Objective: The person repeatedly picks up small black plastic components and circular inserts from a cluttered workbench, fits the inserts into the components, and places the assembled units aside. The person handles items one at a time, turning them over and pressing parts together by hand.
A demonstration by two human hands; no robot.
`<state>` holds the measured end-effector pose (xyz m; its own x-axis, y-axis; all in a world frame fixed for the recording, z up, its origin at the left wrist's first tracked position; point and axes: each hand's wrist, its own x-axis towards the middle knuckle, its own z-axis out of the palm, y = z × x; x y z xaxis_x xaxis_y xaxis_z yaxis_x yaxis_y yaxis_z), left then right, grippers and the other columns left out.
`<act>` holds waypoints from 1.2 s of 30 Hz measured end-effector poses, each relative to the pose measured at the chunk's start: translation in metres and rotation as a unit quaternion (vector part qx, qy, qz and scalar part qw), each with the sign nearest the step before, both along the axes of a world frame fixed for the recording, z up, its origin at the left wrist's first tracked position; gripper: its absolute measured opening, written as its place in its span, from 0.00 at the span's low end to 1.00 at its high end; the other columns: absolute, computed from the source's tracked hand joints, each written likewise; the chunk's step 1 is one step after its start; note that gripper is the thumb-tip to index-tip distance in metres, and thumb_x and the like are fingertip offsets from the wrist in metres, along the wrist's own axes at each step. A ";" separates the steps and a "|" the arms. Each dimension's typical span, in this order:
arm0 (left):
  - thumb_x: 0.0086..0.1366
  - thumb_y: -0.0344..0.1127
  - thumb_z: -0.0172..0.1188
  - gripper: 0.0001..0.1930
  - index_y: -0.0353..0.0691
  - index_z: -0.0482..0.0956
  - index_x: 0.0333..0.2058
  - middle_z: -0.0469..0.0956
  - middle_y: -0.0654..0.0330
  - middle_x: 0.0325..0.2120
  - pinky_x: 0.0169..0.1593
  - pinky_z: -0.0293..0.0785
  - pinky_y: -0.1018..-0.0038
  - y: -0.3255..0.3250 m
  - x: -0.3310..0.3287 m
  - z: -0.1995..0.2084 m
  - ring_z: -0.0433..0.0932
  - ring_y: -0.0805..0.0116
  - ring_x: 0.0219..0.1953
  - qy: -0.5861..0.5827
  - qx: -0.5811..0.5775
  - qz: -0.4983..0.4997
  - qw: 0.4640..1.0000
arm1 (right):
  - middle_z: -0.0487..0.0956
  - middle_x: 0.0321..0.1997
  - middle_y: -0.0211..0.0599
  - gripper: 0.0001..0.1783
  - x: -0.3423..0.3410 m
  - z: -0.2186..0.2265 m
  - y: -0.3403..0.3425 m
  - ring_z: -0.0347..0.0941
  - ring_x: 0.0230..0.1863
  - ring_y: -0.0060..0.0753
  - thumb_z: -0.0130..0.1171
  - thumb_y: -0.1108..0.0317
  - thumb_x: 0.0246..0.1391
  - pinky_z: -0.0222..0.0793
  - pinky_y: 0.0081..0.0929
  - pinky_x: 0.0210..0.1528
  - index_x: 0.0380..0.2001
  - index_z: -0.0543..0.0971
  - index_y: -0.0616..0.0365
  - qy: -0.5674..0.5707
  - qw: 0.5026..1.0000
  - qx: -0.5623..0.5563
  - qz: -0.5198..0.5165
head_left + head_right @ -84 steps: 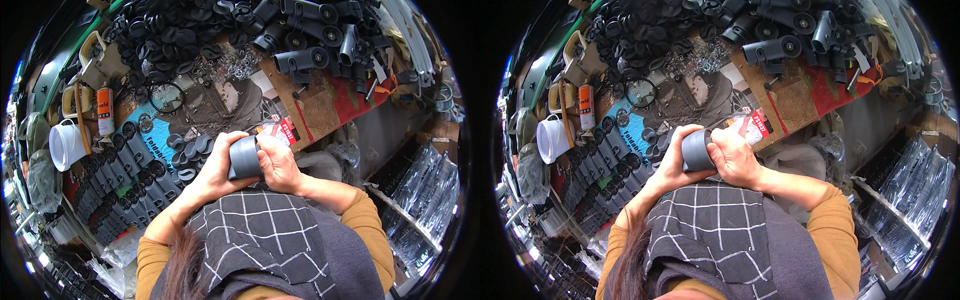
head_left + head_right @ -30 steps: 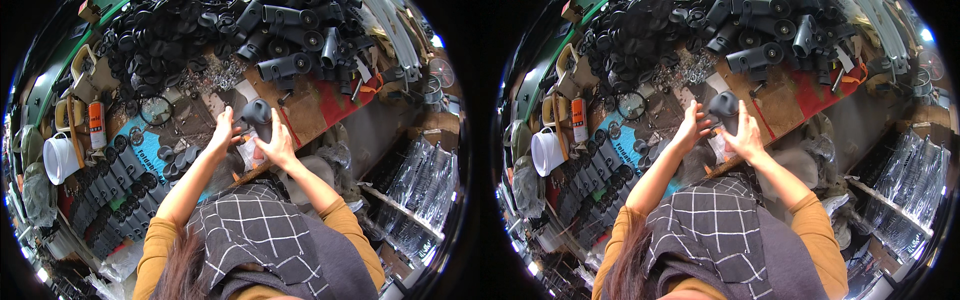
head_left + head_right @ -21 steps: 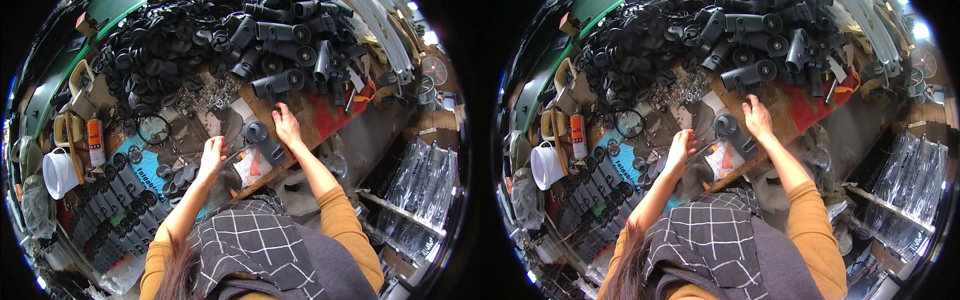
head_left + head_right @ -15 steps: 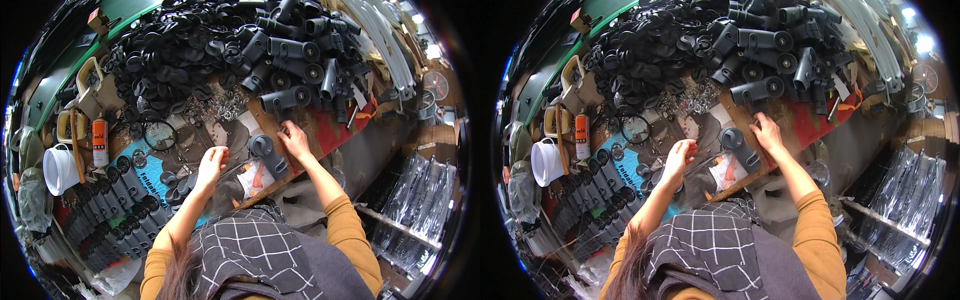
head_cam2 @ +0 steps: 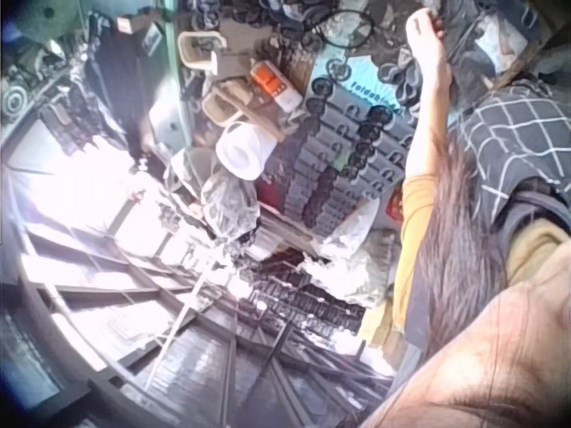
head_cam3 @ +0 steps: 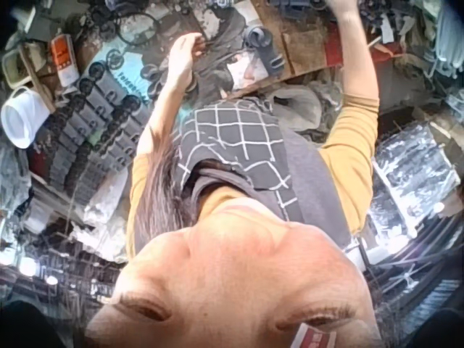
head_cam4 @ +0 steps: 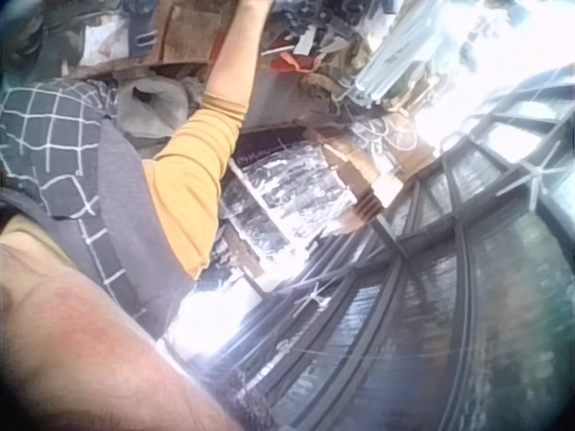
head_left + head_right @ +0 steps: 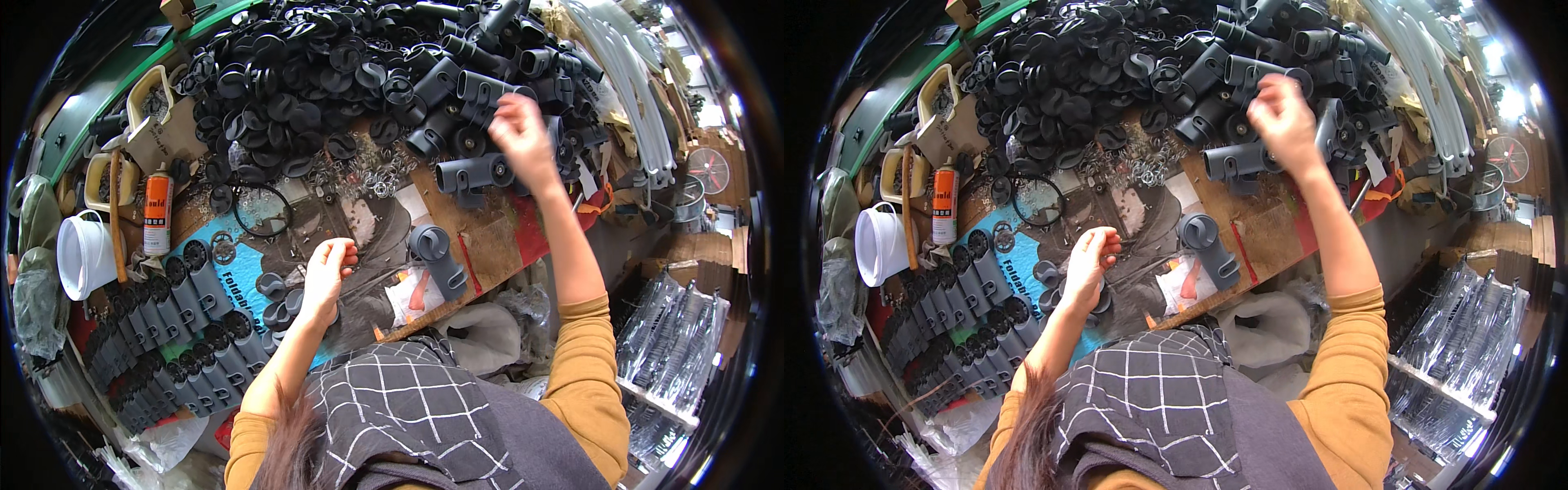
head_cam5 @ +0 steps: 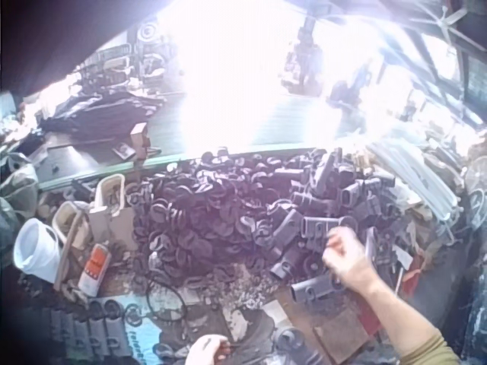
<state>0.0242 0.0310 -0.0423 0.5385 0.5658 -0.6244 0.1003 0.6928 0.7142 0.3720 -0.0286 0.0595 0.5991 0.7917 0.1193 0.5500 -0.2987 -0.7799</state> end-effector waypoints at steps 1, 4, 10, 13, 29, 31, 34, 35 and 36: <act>0.70 0.43 0.51 0.11 0.44 0.76 0.42 0.77 0.67 0.36 0.40 0.68 0.82 0.000 0.000 0.001 0.74 0.79 0.38 -0.001 -0.004 0.009 1.000 | 0.75 0.47 0.41 0.29 -0.008 -0.015 -0.005 0.73 0.47 0.43 0.62 0.69 0.45 0.70 0.34 0.51 0.53 0.68 0.57 -0.153 0.980 -0.096 0.087; 0.69 0.43 0.53 0.11 0.44 0.76 0.42 0.77 0.68 0.36 0.40 0.68 0.82 0.000 -0.003 0.002 0.74 0.79 0.38 -0.009 0.004 -0.003 1.000 | 0.70 0.53 0.38 0.39 -0.035 -0.060 -0.023 0.64 0.58 0.43 0.65 0.71 0.36 0.56 0.42 0.62 0.57 0.65 0.53 -0.368 0.858 -0.319 0.165; 0.68 0.44 0.53 0.14 0.41 0.75 0.44 0.77 0.64 0.37 0.43 0.69 0.78 0.003 0.008 0.007 0.74 0.76 0.39 -0.029 -0.027 -0.036 0.999 | 0.72 0.48 0.39 0.37 -0.060 -0.032 -0.024 0.66 0.55 0.45 0.67 0.76 0.28 0.57 0.39 0.58 0.49 0.69 0.54 -0.346 0.893 -0.157 0.241; 0.67 0.48 0.54 0.21 0.40 0.70 0.51 0.74 0.59 0.44 0.46 0.70 0.76 0.010 0.031 0.008 0.74 0.71 0.44 -0.065 -0.122 -0.042 0.990 | 0.71 0.50 0.34 0.34 -0.115 -0.011 -0.027 0.65 0.56 0.38 0.65 0.65 0.35 0.56 0.42 0.62 0.51 0.69 0.45 -0.391 0.817 -0.090 0.414; 0.55 0.38 0.58 0.33 0.36 0.62 0.59 0.64 0.47 0.50 0.52 0.68 0.69 -0.036 -0.003 -0.036 0.70 0.60 0.46 0.170 0.139 -0.134 0.966 | 0.79 0.35 0.39 0.15 -0.064 -0.135 0.123 0.75 0.40 0.42 0.55 0.74 0.45 0.67 0.38 0.46 0.40 0.78 0.56 -0.409 0.892 -0.116 0.153; 0.56 0.36 0.55 0.30 0.38 0.64 0.59 0.60 0.46 0.51 0.54 0.66 0.69 -0.044 -0.011 -0.033 0.67 0.56 0.48 0.199 0.163 -0.144 0.956 | 0.79 0.33 0.36 0.14 -0.078 -0.119 0.109 0.76 0.34 0.32 0.56 0.74 0.48 0.70 0.30 0.38 0.41 0.74 0.59 -0.159 0.979 -0.036 0.125; 0.57 0.35 0.55 0.31 0.39 0.60 0.61 0.62 0.46 0.49 0.54 0.67 0.66 -0.052 -0.020 -0.033 0.69 0.56 0.47 0.182 0.171 -0.164 0.954 | 0.79 0.33 0.35 0.17 -0.118 -0.095 0.062 0.76 0.31 0.23 0.59 0.73 0.54 0.71 0.21 0.35 0.46 0.70 0.60 0.361 0.929 0.032 0.078; 0.58 0.34 0.55 0.31 0.39 0.59 0.61 0.62 0.46 0.49 0.54 0.68 0.66 -0.053 -0.022 -0.035 0.70 0.57 0.46 0.177 0.185 -0.158 0.954 | 0.79 0.33 0.35 0.17 -0.130 -0.089 0.045 0.76 0.31 0.23 0.59 0.72 0.55 0.71 0.21 0.36 0.48 0.68 0.59 0.405 0.912 0.021 0.065; 0.59 0.33 0.56 0.31 0.39 0.58 0.61 0.63 0.46 0.48 0.53 0.70 0.66 -0.054 -0.023 -0.037 0.71 0.58 0.45 0.171 0.184 -0.157 0.955 | 0.79 0.34 0.35 0.18 -0.140 -0.085 0.028 0.76 0.31 0.24 0.58 0.72 0.56 0.72 0.21 0.36 0.49 0.67 0.59 0.449 0.892 0.010 0.051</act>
<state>0.0017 -0.0229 -0.0788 0.5179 0.6252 -0.5839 0.5321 0.2989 0.7921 0.2318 -0.0011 -0.0254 0.3856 0.8504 -0.3579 -0.2748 -0.2645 -0.9244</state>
